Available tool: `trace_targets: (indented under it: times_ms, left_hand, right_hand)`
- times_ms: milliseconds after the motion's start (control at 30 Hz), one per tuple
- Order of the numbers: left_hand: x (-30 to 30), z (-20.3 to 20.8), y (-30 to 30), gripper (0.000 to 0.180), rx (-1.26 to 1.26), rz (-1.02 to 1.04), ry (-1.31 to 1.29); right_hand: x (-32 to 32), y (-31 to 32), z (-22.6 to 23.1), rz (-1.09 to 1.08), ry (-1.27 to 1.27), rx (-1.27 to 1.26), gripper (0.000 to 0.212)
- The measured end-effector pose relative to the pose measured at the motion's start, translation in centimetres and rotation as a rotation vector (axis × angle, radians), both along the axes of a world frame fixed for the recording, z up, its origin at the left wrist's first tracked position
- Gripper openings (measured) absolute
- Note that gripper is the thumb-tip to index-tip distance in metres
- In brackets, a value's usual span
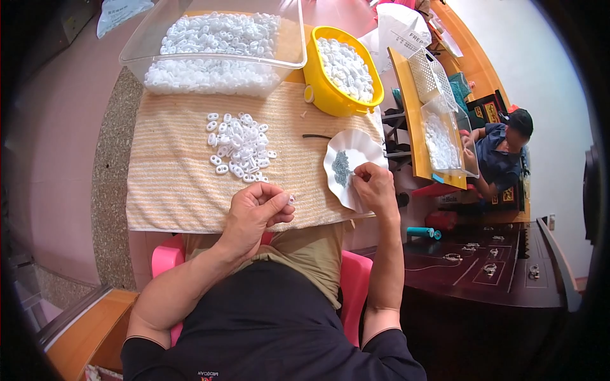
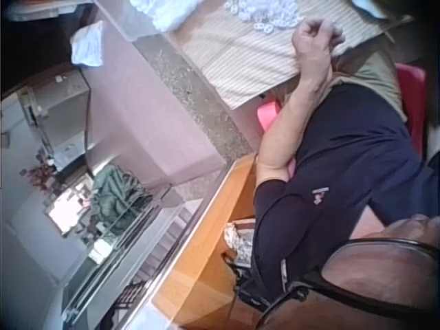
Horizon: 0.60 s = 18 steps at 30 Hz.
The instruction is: Assembling small white plastic components by threading them onto a cord or wire.
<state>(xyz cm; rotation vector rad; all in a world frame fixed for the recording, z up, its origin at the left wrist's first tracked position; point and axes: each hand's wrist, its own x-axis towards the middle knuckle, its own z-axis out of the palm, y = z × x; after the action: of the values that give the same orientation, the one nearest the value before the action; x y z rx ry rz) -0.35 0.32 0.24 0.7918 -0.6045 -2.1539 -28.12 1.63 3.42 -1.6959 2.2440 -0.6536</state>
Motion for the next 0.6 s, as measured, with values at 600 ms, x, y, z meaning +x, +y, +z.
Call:
trace_targets:
  times_ms: [600]
  left_hand:
    - [0.0, 0.1, 0.1, 0.009, -0.001, 0.000, 0.019]
  right_hand:
    - [-0.2, 1.3, 0.2, 0.073, -0.113, -0.100, 0.013]
